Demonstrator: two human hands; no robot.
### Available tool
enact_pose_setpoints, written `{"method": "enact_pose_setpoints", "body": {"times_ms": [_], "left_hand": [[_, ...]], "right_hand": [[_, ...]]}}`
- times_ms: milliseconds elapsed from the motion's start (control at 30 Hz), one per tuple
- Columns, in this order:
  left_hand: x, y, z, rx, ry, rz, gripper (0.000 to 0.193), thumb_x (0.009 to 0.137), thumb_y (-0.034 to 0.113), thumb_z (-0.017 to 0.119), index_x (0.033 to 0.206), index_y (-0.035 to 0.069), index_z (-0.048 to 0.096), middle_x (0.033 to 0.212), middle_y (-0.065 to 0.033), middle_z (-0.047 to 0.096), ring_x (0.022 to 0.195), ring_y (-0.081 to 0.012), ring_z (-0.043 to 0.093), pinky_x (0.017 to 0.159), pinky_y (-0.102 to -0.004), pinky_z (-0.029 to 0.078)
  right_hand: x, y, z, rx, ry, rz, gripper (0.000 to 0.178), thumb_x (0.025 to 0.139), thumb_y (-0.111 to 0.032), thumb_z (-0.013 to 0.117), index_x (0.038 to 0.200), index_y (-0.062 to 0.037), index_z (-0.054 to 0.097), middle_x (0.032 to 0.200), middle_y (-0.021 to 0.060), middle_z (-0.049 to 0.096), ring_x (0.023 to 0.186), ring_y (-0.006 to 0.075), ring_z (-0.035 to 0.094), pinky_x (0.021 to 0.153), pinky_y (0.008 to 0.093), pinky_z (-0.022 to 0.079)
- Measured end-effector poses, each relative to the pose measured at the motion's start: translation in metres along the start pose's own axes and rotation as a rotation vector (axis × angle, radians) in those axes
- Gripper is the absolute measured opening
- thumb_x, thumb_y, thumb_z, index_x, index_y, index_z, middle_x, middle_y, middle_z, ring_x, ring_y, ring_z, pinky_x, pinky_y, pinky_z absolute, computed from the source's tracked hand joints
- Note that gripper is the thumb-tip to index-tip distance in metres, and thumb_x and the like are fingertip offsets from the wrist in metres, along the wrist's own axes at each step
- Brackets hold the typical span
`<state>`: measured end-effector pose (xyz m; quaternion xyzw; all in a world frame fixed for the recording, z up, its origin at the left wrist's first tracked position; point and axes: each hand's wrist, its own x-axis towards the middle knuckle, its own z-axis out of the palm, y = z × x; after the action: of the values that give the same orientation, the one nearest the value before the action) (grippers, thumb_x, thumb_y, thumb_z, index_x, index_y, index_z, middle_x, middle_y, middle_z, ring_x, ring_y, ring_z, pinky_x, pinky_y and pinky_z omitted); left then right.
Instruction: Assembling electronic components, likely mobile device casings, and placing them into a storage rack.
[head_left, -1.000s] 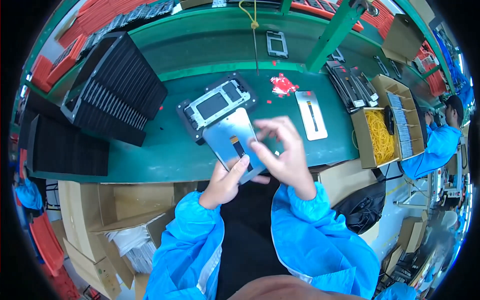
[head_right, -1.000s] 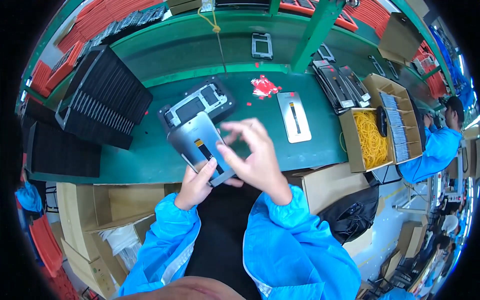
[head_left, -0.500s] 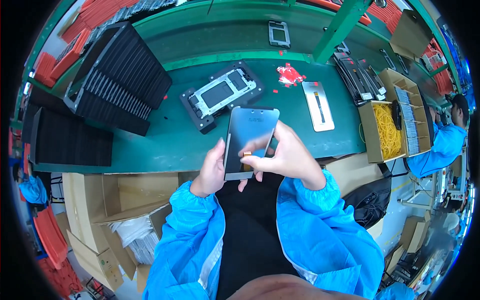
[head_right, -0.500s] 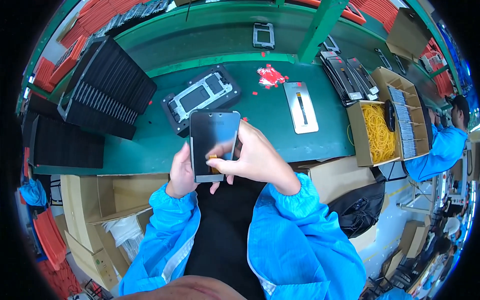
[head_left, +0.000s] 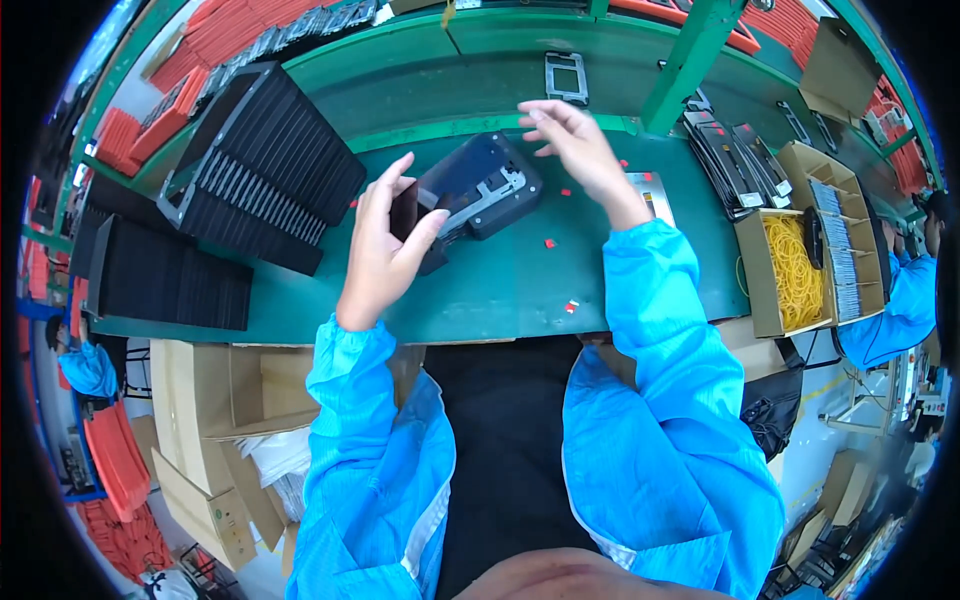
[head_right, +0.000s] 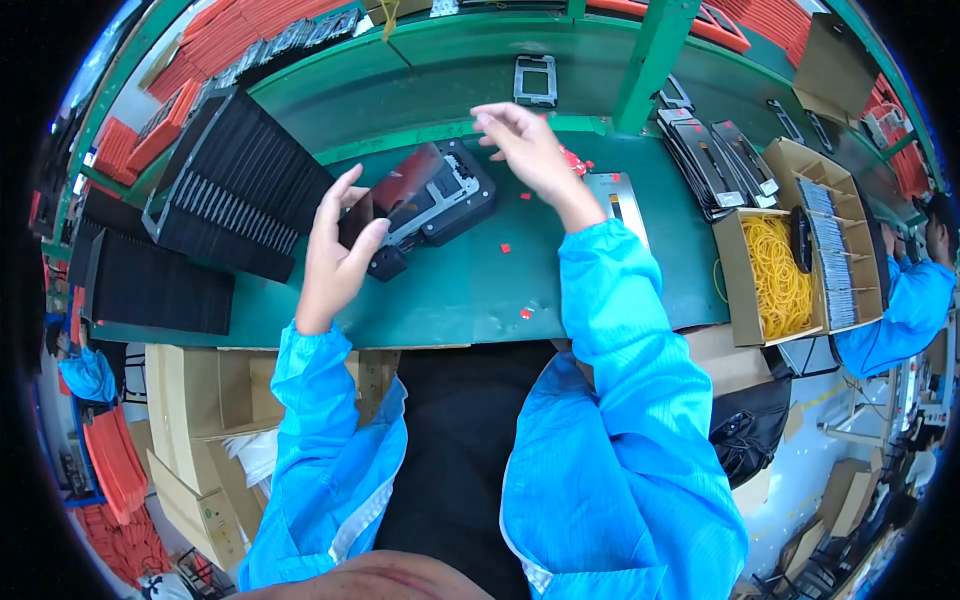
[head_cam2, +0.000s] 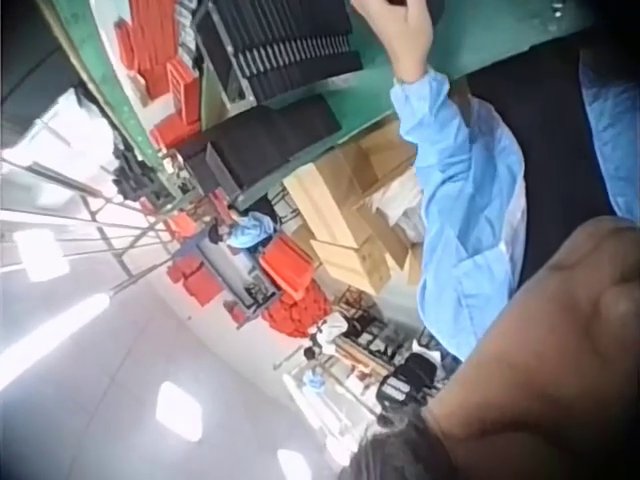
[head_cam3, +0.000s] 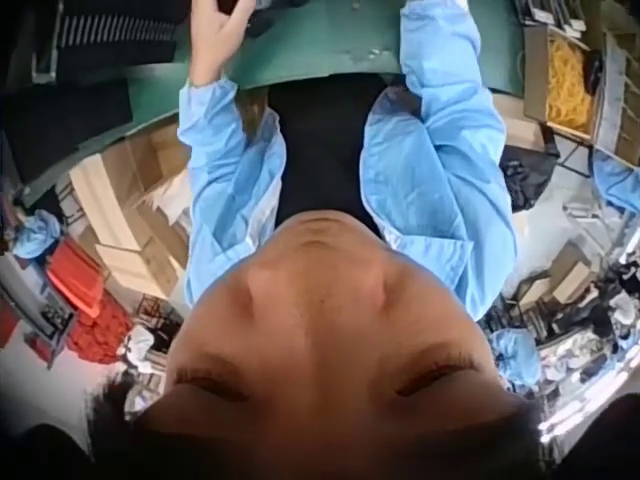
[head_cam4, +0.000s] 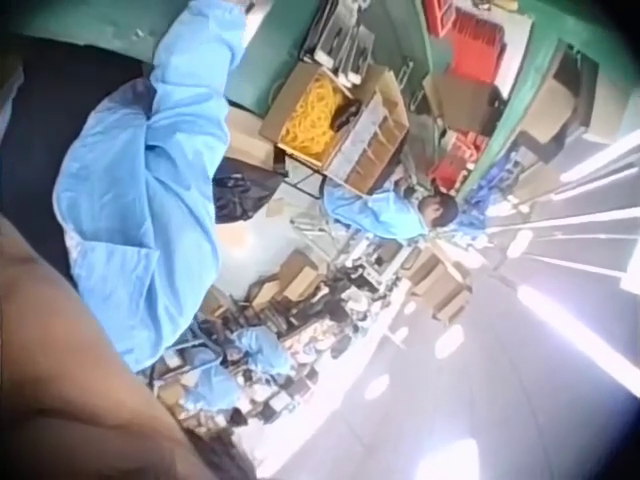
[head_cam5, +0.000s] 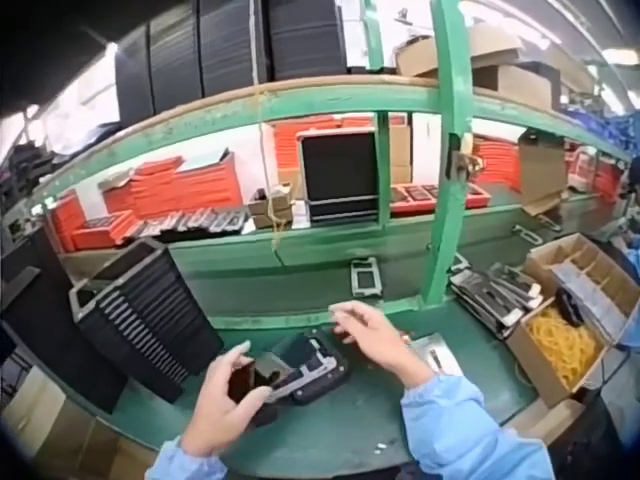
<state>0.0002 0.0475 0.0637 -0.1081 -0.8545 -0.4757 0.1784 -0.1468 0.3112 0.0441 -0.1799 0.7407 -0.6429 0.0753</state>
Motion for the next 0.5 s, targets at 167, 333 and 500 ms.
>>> {"method": "enact_pose_setpoints", "body": {"times_ms": [167, 333, 500], "left_hand": [[0.013, -0.010, 0.021, 0.334, -0.041, 0.033, 0.074, 0.089, 0.034, 0.079, 0.150, 0.008, 0.048, 0.121, -0.0166, 0.059, 0.118, -0.0322, 0.056, 0.115, -0.0543, 0.032], [0.030, -0.015, 0.033, 0.459, -0.043, 0.085, 0.073, 0.089, 0.036, 0.079, 0.150, 0.010, 0.048, 0.124, -0.0156, 0.058, 0.122, -0.0349, 0.055, 0.119, -0.0652, 0.021], [0.036, -0.014, 0.036, 0.452, -0.063, 0.071, 0.074, 0.088, 0.037, 0.080, 0.150, 0.011, 0.049, 0.125, -0.0154, 0.058, 0.124, -0.0355, 0.055, 0.119, -0.0671, 0.022]], "right_hand": [[-0.003, 0.032, 0.021, 0.196, 0.032, 0.095, 0.045, 0.108, -0.038, 0.054, 0.141, -0.0071, 0.061, 0.134, 0.0130, 0.066, 0.120, 0.0210, 0.064, 0.100, 0.0333, 0.051], [-0.007, 0.015, 0.017, 0.261, -0.034, 0.186, 0.051, 0.109, -0.042, 0.052, 0.146, -0.0068, 0.057, 0.140, 0.0148, 0.062, 0.127, 0.0244, 0.060, 0.107, 0.0356, 0.047], [-0.004, 0.018, 0.008, 0.242, -0.150, 0.202, 0.054, 0.107, -0.036, 0.057, 0.150, -0.0044, 0.051, 0.144, 0.0166, 0.059, 0.132, 0.0248, 0.057, 0.110, 0.0369, 0.046]]}}
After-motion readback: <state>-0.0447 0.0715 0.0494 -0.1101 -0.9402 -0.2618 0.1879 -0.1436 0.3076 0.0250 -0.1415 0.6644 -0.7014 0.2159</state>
